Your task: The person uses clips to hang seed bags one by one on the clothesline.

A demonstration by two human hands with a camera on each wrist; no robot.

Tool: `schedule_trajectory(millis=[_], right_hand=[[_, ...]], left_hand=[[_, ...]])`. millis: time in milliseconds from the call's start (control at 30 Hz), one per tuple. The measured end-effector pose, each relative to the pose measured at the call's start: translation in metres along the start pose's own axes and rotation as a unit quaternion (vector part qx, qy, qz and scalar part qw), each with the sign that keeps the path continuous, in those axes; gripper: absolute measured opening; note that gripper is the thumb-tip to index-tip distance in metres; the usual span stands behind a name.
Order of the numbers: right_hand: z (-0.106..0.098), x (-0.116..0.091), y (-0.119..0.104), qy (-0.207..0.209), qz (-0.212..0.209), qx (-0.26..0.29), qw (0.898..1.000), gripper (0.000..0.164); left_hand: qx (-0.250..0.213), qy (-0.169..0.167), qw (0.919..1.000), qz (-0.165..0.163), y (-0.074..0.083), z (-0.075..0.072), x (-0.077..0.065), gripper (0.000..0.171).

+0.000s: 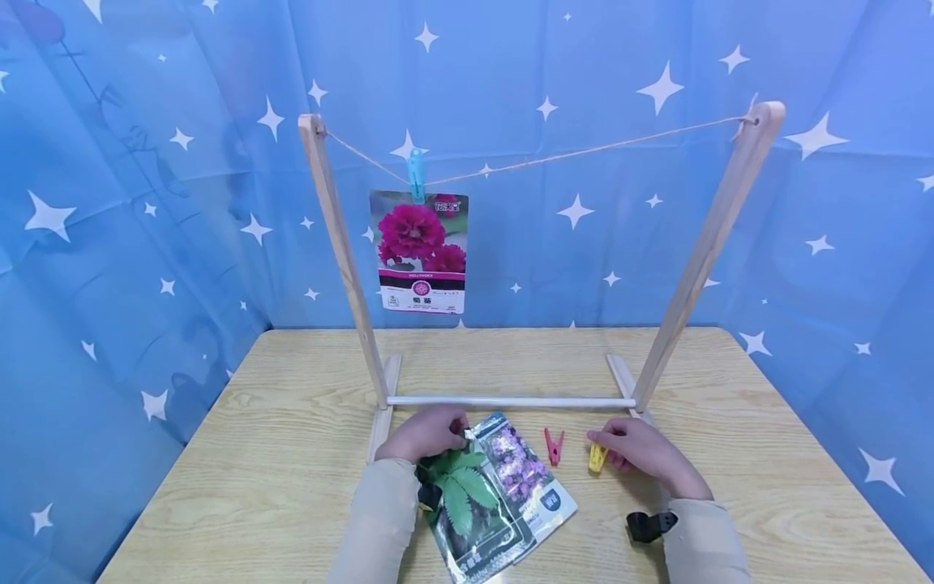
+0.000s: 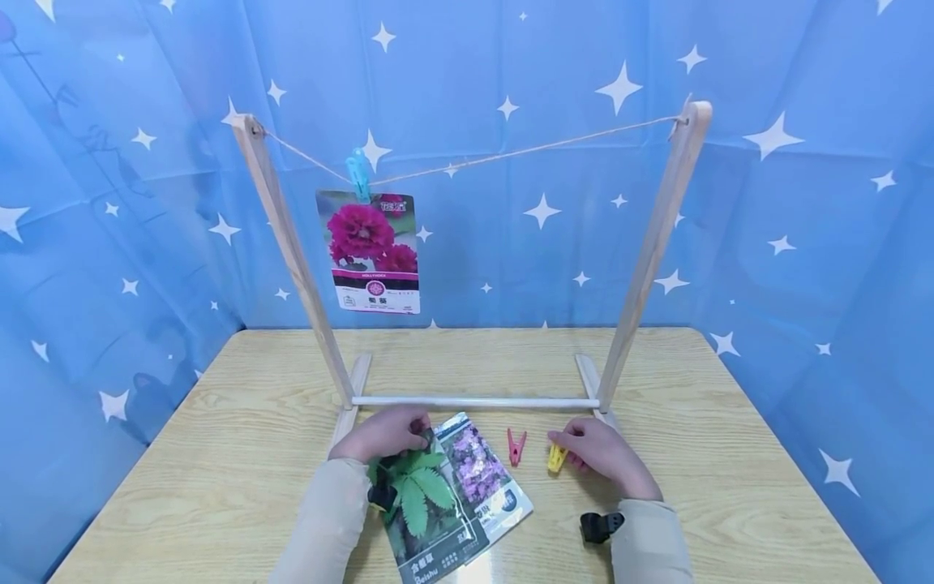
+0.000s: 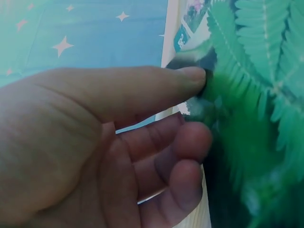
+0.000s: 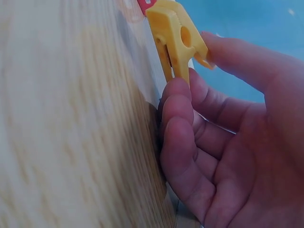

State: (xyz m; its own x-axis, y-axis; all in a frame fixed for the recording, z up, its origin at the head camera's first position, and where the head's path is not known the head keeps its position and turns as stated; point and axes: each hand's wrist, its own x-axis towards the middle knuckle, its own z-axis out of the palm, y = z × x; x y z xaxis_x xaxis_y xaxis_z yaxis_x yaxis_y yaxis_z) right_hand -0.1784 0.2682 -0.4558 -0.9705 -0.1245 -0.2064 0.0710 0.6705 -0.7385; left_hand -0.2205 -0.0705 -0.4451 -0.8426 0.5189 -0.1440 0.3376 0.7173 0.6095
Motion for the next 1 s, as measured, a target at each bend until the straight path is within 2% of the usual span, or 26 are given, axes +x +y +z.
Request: schedule_trajectory(millis=[200,433,833,1000], right_hand=[[-0.002,-0.001,0.002,-0.016,-0.016,0.024,0.999,0.039],[-0.005,-0.002,0.002,-0.037,-0.018,0.058,0.997,0.040],[-0.008,-0.002,0.004,-0.044,-0.024,0.082,0.995,0.037],[-0.007,0.000,0.006,-0.042,-0.023,0.083,0.995,0.035]], left_hand=[[-0.026,-0.003,0.9997,-0.001,-0.003,-0.002,-0.004,0.010],[-0.024,-0.001,0.9997,-0.007,-0.006,-0.004,-0.006,0.011],[-0.015,-0.001,0.9997,-0.020,-0.003,-0.010,-0.009,0.009],[-0.030,-0.005,0.9993,-0.022,-0.003,-0.012,-0.011,0.010]])
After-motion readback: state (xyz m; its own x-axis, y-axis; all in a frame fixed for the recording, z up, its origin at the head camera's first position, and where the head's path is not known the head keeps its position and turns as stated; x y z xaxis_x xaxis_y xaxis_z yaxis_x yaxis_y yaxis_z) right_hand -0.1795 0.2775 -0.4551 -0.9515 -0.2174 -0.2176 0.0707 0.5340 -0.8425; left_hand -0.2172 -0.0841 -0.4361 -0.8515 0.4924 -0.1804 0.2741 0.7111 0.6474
